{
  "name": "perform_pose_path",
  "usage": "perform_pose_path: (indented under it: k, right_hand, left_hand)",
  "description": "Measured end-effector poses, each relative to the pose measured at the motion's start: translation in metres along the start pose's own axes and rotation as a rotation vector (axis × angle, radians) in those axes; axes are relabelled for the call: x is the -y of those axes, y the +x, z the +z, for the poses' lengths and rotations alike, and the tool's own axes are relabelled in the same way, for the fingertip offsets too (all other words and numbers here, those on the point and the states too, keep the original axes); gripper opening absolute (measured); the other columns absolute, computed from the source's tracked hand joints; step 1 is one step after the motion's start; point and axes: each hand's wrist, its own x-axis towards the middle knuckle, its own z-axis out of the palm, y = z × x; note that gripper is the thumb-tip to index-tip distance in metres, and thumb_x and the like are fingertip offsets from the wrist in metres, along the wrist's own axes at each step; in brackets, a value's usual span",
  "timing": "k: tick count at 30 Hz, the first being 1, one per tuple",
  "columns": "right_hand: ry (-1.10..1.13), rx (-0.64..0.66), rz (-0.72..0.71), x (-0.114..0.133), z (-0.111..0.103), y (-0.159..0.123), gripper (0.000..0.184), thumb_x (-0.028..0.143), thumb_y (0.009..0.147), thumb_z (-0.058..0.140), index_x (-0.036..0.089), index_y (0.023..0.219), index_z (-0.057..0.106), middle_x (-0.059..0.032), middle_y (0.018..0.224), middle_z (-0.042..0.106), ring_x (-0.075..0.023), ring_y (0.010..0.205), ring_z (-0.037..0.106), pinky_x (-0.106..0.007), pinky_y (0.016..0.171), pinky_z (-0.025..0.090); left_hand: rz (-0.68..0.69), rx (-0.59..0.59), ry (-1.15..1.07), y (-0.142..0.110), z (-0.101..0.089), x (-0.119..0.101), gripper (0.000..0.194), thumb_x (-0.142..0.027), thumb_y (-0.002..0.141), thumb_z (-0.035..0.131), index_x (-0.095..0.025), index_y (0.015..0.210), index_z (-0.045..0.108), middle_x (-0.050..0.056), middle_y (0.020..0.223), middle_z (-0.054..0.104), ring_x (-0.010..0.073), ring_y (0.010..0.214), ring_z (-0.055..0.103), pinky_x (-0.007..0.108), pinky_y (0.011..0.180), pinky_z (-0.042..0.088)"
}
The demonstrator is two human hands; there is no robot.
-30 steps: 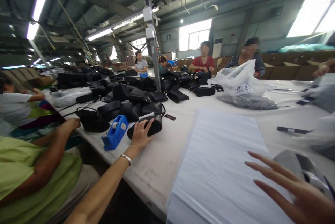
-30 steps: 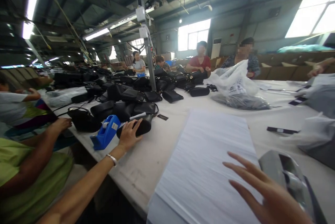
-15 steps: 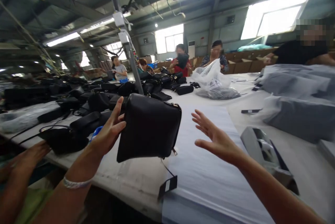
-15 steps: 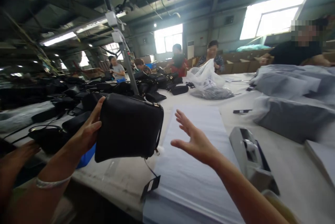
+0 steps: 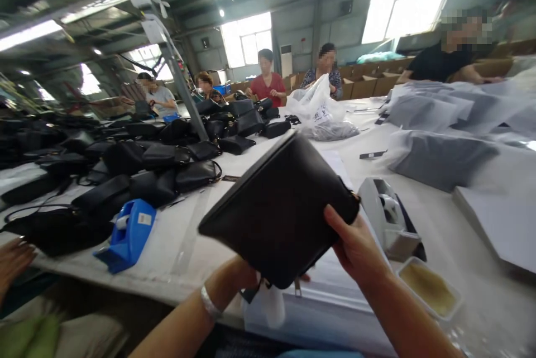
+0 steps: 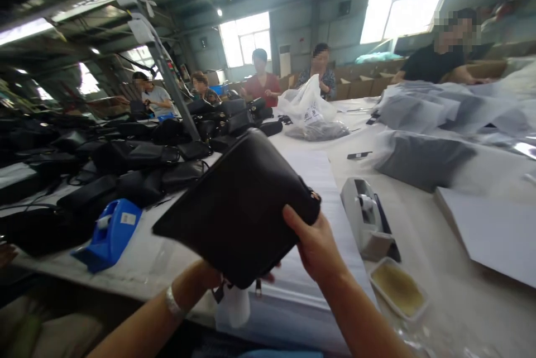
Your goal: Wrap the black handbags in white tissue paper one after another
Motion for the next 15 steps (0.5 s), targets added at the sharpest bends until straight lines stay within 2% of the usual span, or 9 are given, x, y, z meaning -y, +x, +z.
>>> perform_pose_path:
  k: [2, 3, 5, 6, 8, 9, 12, 15]
  right_hand:
    - [-0.019, -0.191, -0.003, -0.004, -0.024, -0.004, 0.055, 0.041, 0.077, 0.079, 0.029, 0.127, 0.061, -0.0027, 0.127, 0.067, -0.0260, 0.120, 0.060, -0.038, 0.100, 0.054]
    - [-0.035, -0.270, 0.001, -0.006, -0.037, -0.006, 0.058, 0.042, 0.077, 0.078, 0.031, 0.130, 0.059, -0.0013, 0.129, 0.066, -0.0248, 0.123, 0.058, -0.035, 0.100, 0.053]
    - [-0.074, -0.396, 0.032, -0.013, -0.065, -0.013, 0.060, 0.044, 0.076, 0.078, 0.032, 0.131, 0.058, 0.0009, 0.131, 0.064, -0.0225, 0.128, 0.053, -0.028, 0.099, 0.052]
    - [-0.093, -0.448, 0.063, -0.017, -0.077, -0.017, 0.059, 0.044, 0.075, 0.079, 0.032, 0.130, 0.059, 0.0015, 0.132, 0.064, -0.0217, 0.130, 0.052, -0.025, 0.098, 0.052]
    - [-0.118, -0.533, 0.125, -0.026, -0.097, -0.027, 0.057, 0.045, 0.075, 0.079, 0.031, 0.128, 0.062, 0.0021, 0.132, 0.063, -0.0213, 0.131, 0.050, -0.021, 0.094, 0.054]
    - [-0.121, -0.565, 0.150, -0.029, -0.103, -0.031, 0.056, 0.045, 0.075, 0.078, 0.032, 0.127, 0.062, 0.0022, 0.133, 0.063, -0.0216, 0.132, 0.050, -0.021, 0.092, 0.055]
    - [-0.082, -0.588, 0.173, -0.038, -0.105, -0.039, 0.053, 0.044, 0.077, 0.077, 0.032, 0.126, 0.062, 0.0016, 0.135, 0.061, -0.0233, 0.132, 0.050, -0.025, 0.091, 0.057]
    - [0.001, -0.505, 0.149, -0.043, -0.092, -0.035, 0.051, 0.040, 0.078, 0.076, 0.032, 0.126, 0.061, 0.0012, 0.136, 0.061, -0.0235, 0.131, 0.050, -0.030, 0.091, 0.058]
  left_hand:
    - [-0.115, 0.102, -0.265, 0.006, 0.012, 0.024, 0.086, -0.073, 0.090, 0.012, -0.009, 0.109, 0.066, 0.018, 0.100, 0.070, 0.0262, 0.081, 0.070, 0.041, 0.075, 0.055]
    - [-0.173, 0.143, -0.427, 0.007, 0.014, 0.034, 0.085, -0.077, 0.087, 0.017, -0.010, 0.106, 0.066, 0.017, 0.099, 0.070, 0.0243, 0.073, 0.069, 0.041, 0.071, 0.056]
    - [-0.256, 0.225, -0.647, 0.003, 0.013, 0.046, 0.076, -0.081, 0.078, 0.042, -0.016, 0.113, 0.060, 0.013, 0.103, 0.068, 0.0206, 0.066, 0.067, 0.039, 0.066, 0.056]
    - [-0.273, 0.263, -0.655, -0.001, 0.010, 0.049, 0.072, -0.076, 0.074, 0.057, -0.020, 0.119, 0.057, 0.010, 0.106, 0.067, 0.0191, 0.065, 0.067, 0.037, 0.062, 0.056]
    - [-0.288, 0.318, -0.522, -0.012, 0.001, 0.046, 0.069, -0.054, 0.069, 0.077, -0.025, 0.127, 0.051, 0.007, 0.108, 0.066, 0.0156, 0.066, 0.065, 0.030, 0.058, 0.054]
    - [-0.288, 0.311, -0.416, -0.016, -0.004, 0.042, 0.067, -0.045, 0.070, 0.080, -0.026, 0.127, 0.052, 0.005, 0.107, 0.065, 0.0134, 0.066, 0.064, 0.026, 0.057, 0.052]
    - [-0.250, 0.182, -0.045, -0.024, -0.025, 0.026, 0.046, -0.033, 0.079, 0.071, -0.024, 0.123, 0.060, 0.001, 0.101, 0.066, 0.0112, 0.071, 0.060, 0.021, 0.062, 0.049]
    - [-0.208, -0.004, 0.316, -0.022, -0.050, 0.012, 0.044, -0.030, 0.082, 0.063, -0.025, 0.126, 0.062, -0.001, 0.102, 0.068, 0.0153, 0.082, 0.062, 0.025, 0.075, 0.050]
